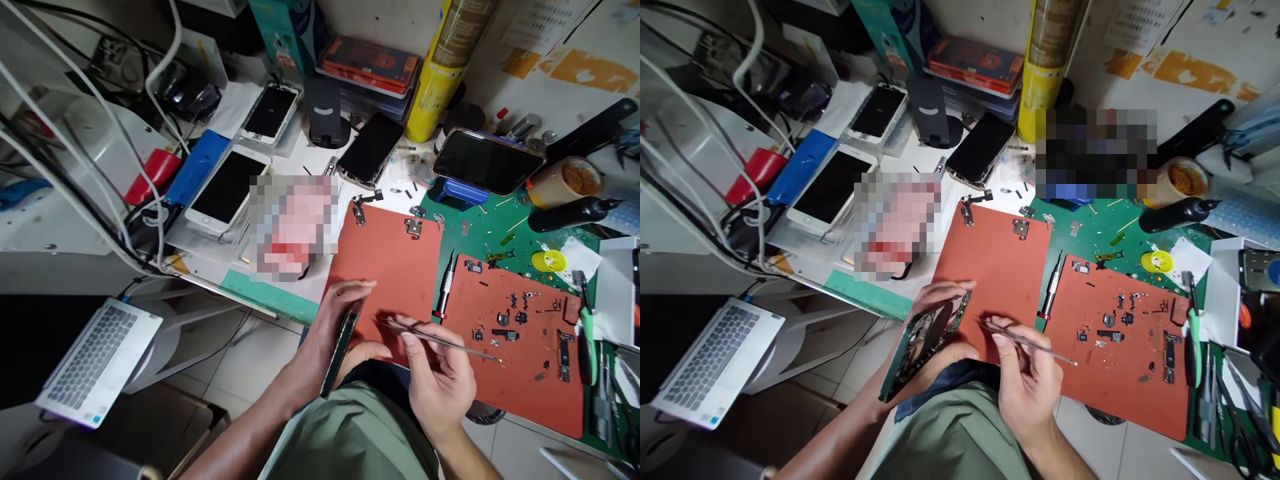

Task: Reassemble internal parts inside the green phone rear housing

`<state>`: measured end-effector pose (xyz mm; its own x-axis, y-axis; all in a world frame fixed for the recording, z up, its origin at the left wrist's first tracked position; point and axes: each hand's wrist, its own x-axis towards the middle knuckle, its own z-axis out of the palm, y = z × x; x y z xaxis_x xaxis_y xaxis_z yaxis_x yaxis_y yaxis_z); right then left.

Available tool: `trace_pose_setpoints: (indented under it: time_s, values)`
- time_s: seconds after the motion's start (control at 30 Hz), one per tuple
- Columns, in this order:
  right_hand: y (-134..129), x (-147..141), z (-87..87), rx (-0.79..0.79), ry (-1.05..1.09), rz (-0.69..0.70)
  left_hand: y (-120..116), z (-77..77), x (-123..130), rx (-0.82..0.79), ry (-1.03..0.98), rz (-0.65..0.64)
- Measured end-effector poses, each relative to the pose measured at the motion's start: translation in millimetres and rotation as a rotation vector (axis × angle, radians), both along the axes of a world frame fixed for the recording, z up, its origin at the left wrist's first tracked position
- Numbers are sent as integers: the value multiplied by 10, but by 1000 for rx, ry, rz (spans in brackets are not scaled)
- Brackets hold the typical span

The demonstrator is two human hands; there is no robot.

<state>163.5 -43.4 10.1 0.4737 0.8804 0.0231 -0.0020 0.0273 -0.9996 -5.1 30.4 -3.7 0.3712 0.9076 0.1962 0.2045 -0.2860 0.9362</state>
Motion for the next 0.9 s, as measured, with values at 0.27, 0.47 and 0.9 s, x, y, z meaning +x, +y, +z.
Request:
trace_pose_setpoints:
  time_s: [0.27,0.47,0.9]
  values:
    - [-27,-67,-98,-43,-91,54,115,173,-228,-81,135,-106]
    - [-22,-88,-167,-35,-282,133,111,165,-273,-266,55,-163]
    - [195,-161,-15,-108,168,-27,-8,-67,-322,-226,-139,-92]
